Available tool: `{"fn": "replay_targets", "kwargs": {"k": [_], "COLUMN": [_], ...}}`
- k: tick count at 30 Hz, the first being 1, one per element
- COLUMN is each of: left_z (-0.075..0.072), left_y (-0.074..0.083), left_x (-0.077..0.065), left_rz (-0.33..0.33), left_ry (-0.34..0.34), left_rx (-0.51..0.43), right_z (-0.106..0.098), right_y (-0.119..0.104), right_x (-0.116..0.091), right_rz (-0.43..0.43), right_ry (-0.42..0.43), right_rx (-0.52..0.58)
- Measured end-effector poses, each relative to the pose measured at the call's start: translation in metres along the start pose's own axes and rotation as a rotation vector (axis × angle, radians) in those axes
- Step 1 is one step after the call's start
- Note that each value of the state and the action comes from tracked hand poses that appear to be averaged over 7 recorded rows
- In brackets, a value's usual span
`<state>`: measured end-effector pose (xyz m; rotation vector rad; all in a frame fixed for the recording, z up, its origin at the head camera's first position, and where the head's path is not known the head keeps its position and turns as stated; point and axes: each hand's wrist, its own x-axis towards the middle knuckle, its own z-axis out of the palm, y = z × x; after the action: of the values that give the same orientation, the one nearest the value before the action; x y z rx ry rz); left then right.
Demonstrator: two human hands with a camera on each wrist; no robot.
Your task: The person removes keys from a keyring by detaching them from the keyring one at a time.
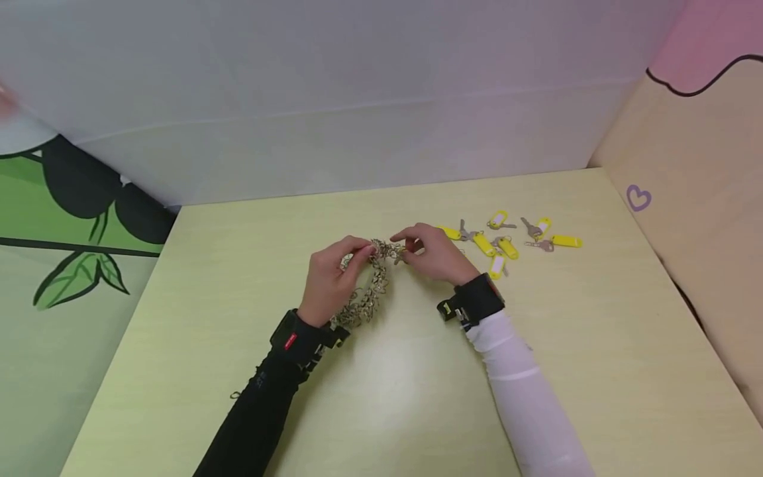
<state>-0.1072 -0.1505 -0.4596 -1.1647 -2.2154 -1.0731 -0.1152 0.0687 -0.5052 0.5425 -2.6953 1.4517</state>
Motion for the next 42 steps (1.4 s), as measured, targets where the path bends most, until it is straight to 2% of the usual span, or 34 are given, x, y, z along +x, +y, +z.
{"fn": "replay_targets", "kwargs": {"k": [2,4,9,12,15,17,21,23,28,31,35,38,42], "left_z": [0.000,0.000,0.004,0.008,0.012,0.016,0.029,0.038,0.049,0.045,0.035,0.029,0.023], "left_y": [-0.001,-0.003,-0.007,-0.009,-0.010,-0.011,-0.012,-0.012,-0.011,-0.009,-0.010,-0.011,-0.012], "left_x": [-0.001,-0.002,-0.006,-0.008,-0.011,-0.013,-0.016,-0.018,-0.019,-0.018,-0.015,-0.012,-0.008], "left_rz": [-0.024,-0.079,-0.262,-0.280,-0.252,-0.262,-0.338,-0.348,-0.283,-0.276,-0.314,-0.272,-0.185], "left_ry": [-0.018,-0.065,-0.254,-0.349,-0.398,-0.402,-0.389,-0.390,-0.387,-0.393,-0.388,-0.360,-0.293], "left_rx": [-0.006,-0.008,-0.040,-0.050,-0.039,-0.043,-0.058,-0.045,0.014,-0.022,-0.114,-0.060,0.067], "right_z": [-0.006,-0.012,-0.020,-0.021,-0.020,-0.019,-0.017,-0.017,-0.019,-0.022,-0.026,-0.027,-0.026], "right_y": [0.002,0.003,-0.001,-0.004,-0.005,-0.006,-0.006,-0.007,-0.011,-0.012,-0.014,-0.017,-0.027], "right_x": [-0.002,-0.004,-0.009,-0.011,-0.011,-0.010,-0.010,-0.010,-0.010,-0.012,-0.013,-0.013,-0.015], "right_rz": [0.018,0.037,0.046,0.036,0.016,-0.009,-0.060,-0.073,-0.105,-0.115,-0.135,-0.163,-0.185], "right_ry": [0.012,0.016,0.003,0.010,0.017,0.021,0.048,0.069,0.074,0.101,0.166,0.174,0.142], "right_rx": [0.024,0.056,0.234,0.332,0.345,0.295,0.150,0.104,0.050,0.040,0.053,0.069,0.089]}}
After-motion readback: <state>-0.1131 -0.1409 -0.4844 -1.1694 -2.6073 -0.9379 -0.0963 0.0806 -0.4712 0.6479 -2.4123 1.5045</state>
